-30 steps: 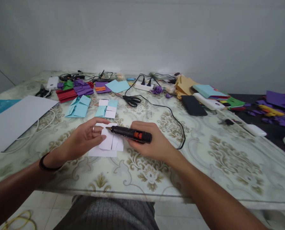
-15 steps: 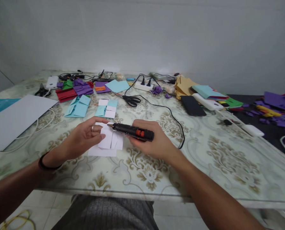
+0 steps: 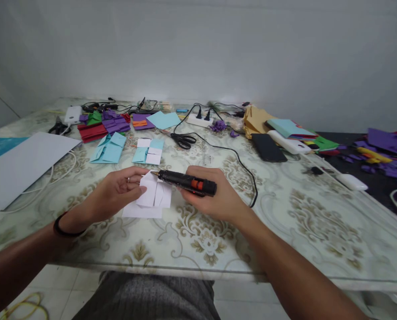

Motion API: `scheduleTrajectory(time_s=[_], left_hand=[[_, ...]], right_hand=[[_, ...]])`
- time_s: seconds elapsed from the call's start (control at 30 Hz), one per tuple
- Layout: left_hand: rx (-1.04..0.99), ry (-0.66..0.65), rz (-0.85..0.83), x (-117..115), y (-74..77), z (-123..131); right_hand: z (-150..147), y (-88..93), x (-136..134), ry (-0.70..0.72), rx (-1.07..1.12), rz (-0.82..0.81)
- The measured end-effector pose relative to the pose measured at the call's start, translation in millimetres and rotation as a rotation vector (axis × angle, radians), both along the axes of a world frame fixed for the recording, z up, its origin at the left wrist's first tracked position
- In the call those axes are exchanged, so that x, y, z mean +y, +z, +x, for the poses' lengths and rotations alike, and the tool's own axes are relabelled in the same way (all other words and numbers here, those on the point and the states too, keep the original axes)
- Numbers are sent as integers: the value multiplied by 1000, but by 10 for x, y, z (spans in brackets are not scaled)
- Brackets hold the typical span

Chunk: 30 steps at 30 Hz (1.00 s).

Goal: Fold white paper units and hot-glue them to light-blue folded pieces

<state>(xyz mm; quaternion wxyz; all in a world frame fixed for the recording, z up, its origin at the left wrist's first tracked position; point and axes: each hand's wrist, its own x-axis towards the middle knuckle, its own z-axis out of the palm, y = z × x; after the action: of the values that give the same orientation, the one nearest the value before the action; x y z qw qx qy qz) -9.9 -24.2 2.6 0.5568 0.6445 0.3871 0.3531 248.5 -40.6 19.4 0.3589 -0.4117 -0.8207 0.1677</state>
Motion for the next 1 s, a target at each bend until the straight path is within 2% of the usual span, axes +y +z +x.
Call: scheduleTrajectory(time_s=[0.37, 0.57, 1.0], left_hand=[[36, 5, 17, -7, 73, 3], [-13, -13, 13, -5, 99, 6], [-26, -21, -2, 11, 66, -30]], right_hand=[[28, -12, 9, -15, -4, 32], [21, 15, 11, -12, -2, 38], [42, 3, 21, -31, -11, 73]])
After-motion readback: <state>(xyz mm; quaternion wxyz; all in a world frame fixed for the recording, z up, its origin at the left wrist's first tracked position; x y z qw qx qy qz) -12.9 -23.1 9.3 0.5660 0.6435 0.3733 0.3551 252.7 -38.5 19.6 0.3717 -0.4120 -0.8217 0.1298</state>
